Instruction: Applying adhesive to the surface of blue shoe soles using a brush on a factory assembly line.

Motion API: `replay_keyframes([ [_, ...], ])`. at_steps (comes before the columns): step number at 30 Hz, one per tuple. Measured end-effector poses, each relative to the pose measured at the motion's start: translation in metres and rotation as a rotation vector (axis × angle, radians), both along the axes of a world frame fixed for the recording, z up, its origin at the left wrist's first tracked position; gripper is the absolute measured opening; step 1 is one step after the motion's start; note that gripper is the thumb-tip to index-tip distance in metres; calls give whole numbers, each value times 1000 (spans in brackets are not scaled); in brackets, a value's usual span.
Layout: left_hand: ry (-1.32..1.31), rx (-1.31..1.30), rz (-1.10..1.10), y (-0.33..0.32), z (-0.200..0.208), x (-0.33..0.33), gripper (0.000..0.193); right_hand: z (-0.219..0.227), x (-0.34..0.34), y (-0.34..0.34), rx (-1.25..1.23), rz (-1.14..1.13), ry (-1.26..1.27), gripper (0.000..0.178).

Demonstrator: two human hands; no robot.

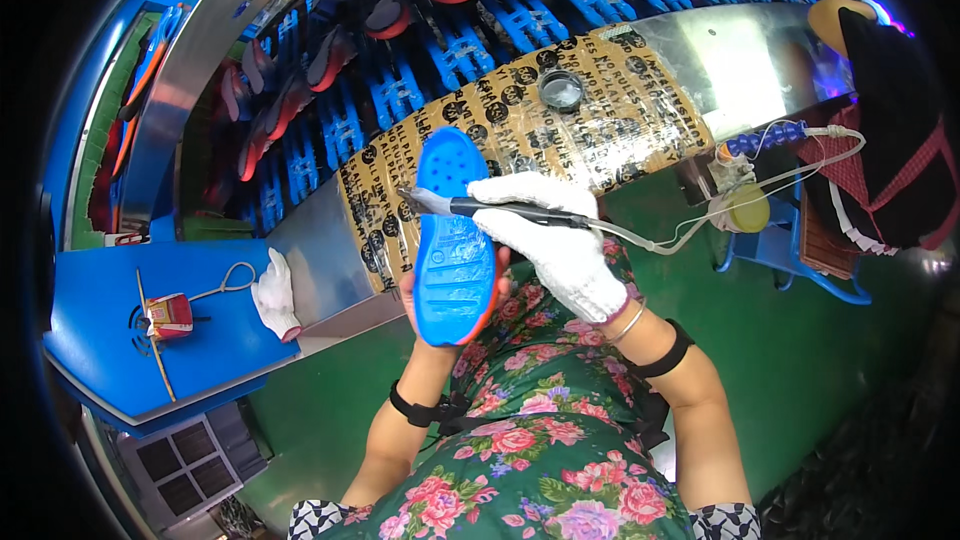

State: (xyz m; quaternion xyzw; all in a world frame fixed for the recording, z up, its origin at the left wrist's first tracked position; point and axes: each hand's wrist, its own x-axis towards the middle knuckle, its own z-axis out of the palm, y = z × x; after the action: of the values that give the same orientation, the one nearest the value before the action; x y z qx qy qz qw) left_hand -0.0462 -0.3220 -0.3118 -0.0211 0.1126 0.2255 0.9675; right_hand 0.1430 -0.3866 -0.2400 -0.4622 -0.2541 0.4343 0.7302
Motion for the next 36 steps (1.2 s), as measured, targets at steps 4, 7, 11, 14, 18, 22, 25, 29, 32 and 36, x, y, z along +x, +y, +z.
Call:
replay_keyframes([
  [4, -98, 140, -84, -7, 14, 13, 108, 24, 15, -1, 224, -104, -654, 22],
  [7, -105, 85, -102, -10, 29, 20, 113, 53, 19, -1, 294, -137, -883, 19],
  [11, 254, 357, -84, -15, 57, 34, 113, 64, 25, 10, 411, -246, -1154, 24],
  [14, 240, 381, -83, -18, 42, 27, 107, 68, 26, 13, 446, -223, -1286, 29],
  [18, 274, 456, -77, -15, 19, 16, 94, 52, 12, 5, 465, -147, -1437, 37],
  [22, 186, 398, 21, -12, -5, 11, 88, 56, 9, -6, 430, -30, -1097, 30],
  [25, -26, 294, 56, -11, -14, 15, 86, 52, 14, -5, 306, -160, -974, 21],
  [29, 130, 375, 25, -6, -9, 15, 88, 48, 2, -10, 372, -199, -1182, 26],
  [32, 136, 520, 29, 1, 6, 32, 98, 41, -4, -13, 392, -113, -984, 25],
  [36, 359, 501, 153, -2, 16, 35, 97, 31, 6, -8, 355, -232, -814, 23],
])
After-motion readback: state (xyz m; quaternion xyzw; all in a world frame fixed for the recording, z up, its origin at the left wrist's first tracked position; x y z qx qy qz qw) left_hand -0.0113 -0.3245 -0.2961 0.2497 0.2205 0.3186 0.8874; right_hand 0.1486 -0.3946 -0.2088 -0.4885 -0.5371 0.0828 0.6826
